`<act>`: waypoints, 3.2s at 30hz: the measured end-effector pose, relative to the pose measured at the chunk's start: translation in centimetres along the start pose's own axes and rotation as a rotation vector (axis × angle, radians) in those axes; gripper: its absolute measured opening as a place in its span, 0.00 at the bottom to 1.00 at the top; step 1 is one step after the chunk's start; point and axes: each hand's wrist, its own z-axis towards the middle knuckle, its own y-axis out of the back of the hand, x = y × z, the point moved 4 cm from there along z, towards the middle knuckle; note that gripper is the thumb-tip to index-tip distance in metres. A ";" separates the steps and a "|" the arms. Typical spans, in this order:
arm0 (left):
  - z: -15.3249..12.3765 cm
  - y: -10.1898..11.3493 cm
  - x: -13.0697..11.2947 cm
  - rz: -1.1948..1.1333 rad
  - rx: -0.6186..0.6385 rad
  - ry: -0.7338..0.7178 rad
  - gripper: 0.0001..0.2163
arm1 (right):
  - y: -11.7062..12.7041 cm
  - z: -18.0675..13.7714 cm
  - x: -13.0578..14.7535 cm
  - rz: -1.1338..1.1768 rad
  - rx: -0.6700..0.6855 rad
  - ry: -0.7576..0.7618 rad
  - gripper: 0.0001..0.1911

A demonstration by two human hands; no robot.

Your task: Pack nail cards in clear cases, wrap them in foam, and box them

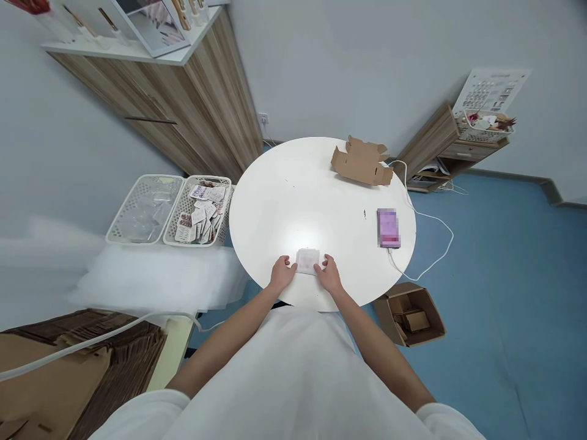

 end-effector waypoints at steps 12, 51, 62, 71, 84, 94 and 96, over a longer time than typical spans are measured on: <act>-1.1 -1.8 0.0 -0.063 -0.002 0.017 0.14 | -0.7 -0.2 -0.2 0.081 0.169 0.064 0.26; 14.5 15.5 3.8 -0.441 -0.217 -0.040 0.22 | -17.4 13.9 18.4 0.183 0.126 0.117 0.24; 13.5 15.1 3.7 -0.408 -0.263 -0.033 0.23 | -16.1 12.2 17.2 0.172 0.077 0.093 0.24; 6.6 14.5 4.1 -0.372 -0.352 -0.057 0.14 | -12.2 5.6 11.5 0.142 0.224 0.033 0.22; -5.7 10.7 5.2 -0.276 -0.334 -0.022 0.11 | -6.0 -0.3 7.8 0.196 0.487 0.134 0.19; -9.7 12.9 6.9 -0.272 -0.484 0.029 0.11 | -8.9 -3.0 9.9 0.150 0.675 0.258 0.16; -10.2 13.3 7.3 -0.268 -0.505 0.022 0.11 | -9.9 -3.5 10.4 0.143 0.708 0.282 0.16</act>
